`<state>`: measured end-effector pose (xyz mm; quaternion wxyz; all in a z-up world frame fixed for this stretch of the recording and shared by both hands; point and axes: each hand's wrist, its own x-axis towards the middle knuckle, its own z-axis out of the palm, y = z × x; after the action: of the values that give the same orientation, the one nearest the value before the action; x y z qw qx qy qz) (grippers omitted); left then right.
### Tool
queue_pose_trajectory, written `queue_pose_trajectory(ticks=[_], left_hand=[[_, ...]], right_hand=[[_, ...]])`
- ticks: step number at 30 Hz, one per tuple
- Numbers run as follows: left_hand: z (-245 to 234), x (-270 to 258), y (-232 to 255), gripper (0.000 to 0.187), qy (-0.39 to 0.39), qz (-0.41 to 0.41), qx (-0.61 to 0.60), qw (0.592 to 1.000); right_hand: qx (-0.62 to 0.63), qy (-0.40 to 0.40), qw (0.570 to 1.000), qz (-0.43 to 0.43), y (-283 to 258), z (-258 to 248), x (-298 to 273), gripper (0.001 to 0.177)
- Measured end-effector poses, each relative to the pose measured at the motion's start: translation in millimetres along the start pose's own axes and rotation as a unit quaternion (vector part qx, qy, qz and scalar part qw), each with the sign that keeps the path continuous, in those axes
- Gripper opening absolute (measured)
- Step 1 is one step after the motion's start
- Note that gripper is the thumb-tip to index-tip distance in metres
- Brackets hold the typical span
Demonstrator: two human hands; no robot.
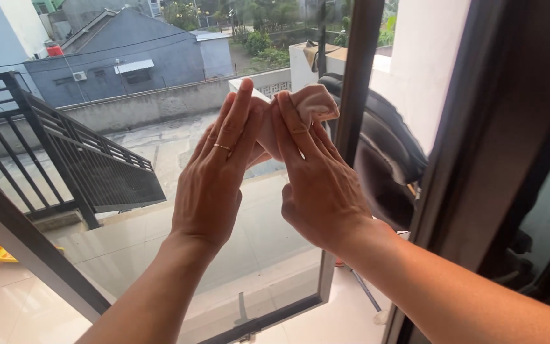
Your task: Clean the glass surface of an open window using a spray cleaner and a cloth.
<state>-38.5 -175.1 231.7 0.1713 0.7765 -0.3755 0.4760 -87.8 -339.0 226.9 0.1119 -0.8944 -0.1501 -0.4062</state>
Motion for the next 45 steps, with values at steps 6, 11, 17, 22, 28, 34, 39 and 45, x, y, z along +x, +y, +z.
queue_pose_trajectory(ticks=[6,11,17,22,28,34,39,45], left_hand=[[1.5,-0.7,38.3,0.080,-0.010,-0.007,0.014,1.000],[-1.9,-6.5,61.9,0.079,-0.004,-0.008,0.015,1.000],[-6.9,-7.5,75.7,0.083,0.001,0.002,0.018,1.000],[-10.5,-2.8,80.4,0.090,-0.004,-0.003,-0.007,1.000],[-11.7,-9.4,93.2,0.093,-0.027,-0.018,-0.020,0.999],[-16.8,-18.3,100.1,0.093,-0.017,-0.002,-0.030,0.999],[-26.0,-16.8,109.7,0.098,-0.033,-0.005,-0.057,0.998],[-30.3,-21.6,124.3,0.099,-0.025,-0.002,-0.090,0.996]], right_hand=[[0.029,-0.066,0.996,0.061,0.0,-43.3,-21.7,0.109],[0.016,-0.074,0.996,0.049,6.6,-53.6,-41.2,0.110],[0.012,-0.098,0.993,0.066,3.6,-71.1,-47.8,0.114],[0.005,-0.084,0.995,0.058,7.5,-73.0,-49.5,0.111],[-0.003,-0.112,0.988,0.110,-0.9,-80.2,-61.3,0.113],[-0.044,-0.068,0.994,0.069,-1.6,-81.1,-78.4,0.107],[-0.056,-0.074,0.992,0.088,-5.6,-88.1,-86.1,0.104],[-0.029,-0.073,0.989,0.122,-10.4,-102.7,-97.5,0.104]])
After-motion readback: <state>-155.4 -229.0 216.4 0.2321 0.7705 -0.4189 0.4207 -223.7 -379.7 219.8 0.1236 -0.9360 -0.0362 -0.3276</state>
